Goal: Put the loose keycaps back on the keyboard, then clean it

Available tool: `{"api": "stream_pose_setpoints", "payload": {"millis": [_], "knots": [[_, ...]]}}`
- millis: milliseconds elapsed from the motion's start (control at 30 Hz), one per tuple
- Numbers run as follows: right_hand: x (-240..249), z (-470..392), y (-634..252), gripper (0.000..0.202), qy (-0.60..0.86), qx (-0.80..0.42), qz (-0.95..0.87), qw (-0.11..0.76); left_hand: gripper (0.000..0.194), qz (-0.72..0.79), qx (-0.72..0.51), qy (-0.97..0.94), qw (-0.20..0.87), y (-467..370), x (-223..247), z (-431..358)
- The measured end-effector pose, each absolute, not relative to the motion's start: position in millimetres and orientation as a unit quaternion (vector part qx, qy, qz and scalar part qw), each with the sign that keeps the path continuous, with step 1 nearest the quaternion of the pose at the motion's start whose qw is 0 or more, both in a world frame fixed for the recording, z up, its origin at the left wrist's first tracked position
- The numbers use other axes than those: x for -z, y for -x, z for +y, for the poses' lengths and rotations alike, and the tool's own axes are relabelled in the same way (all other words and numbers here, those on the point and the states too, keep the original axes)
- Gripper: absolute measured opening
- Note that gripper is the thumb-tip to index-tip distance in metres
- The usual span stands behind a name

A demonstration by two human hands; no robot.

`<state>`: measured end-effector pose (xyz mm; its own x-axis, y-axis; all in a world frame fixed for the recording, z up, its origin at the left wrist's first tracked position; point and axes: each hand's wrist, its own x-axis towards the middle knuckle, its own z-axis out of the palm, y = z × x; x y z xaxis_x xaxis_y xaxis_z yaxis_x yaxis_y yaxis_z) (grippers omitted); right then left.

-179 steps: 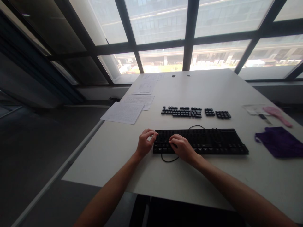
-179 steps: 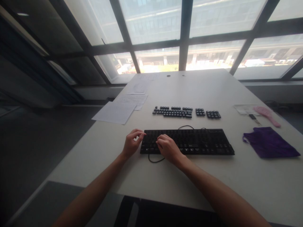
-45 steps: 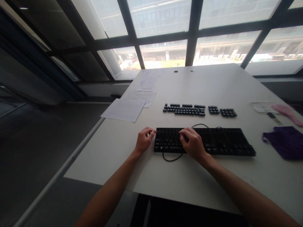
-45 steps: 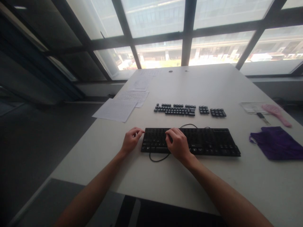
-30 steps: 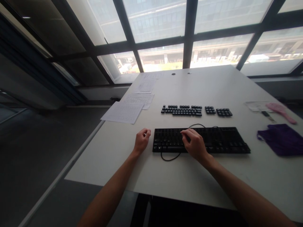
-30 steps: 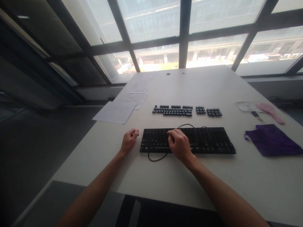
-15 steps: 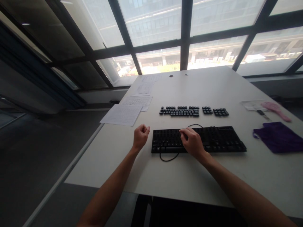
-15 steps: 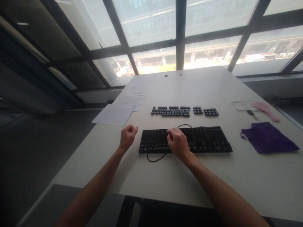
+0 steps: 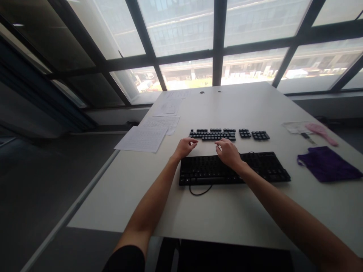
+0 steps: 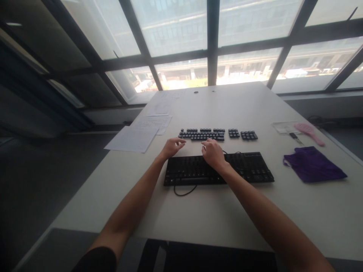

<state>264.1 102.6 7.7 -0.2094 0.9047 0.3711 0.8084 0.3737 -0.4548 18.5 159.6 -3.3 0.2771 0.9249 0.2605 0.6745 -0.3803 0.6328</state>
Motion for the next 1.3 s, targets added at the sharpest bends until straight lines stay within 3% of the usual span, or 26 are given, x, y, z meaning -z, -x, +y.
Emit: {"api": "stream_pose_setpoints", "payload": {"millis": [200, 533, 933, 1300], "knots": [[-3.5, 133.7, -269.2, 0.028, 0.533, -0.044, -0.817, 0.214, 0.015, 0.490, -0.310, -0.798, 0.166, -25.6, -1.0, 178.8], [3.9, 152.3, -265.8, 0.029, 0.536, -0.043, -0.816, 0.211, 0.011, 0.472, -0.350, -0.804, 0.095, -34.8, 14.9, 188.0], [1.4, 164.8, -240.1, 0.027, 0.507, -0.002, -0.848, 0.155, 0.028, 0.448, -0.240, -0.861, 0.011, -36.1, 22.0, 186.6], [0.8, 161.3, -231.2, 0.021, 0.446, -0.042, -0.877, 0.172, 0.008, 0.410, -0.278, -0.865, 0.079, -35.4, 22.3, 185.6]]}}
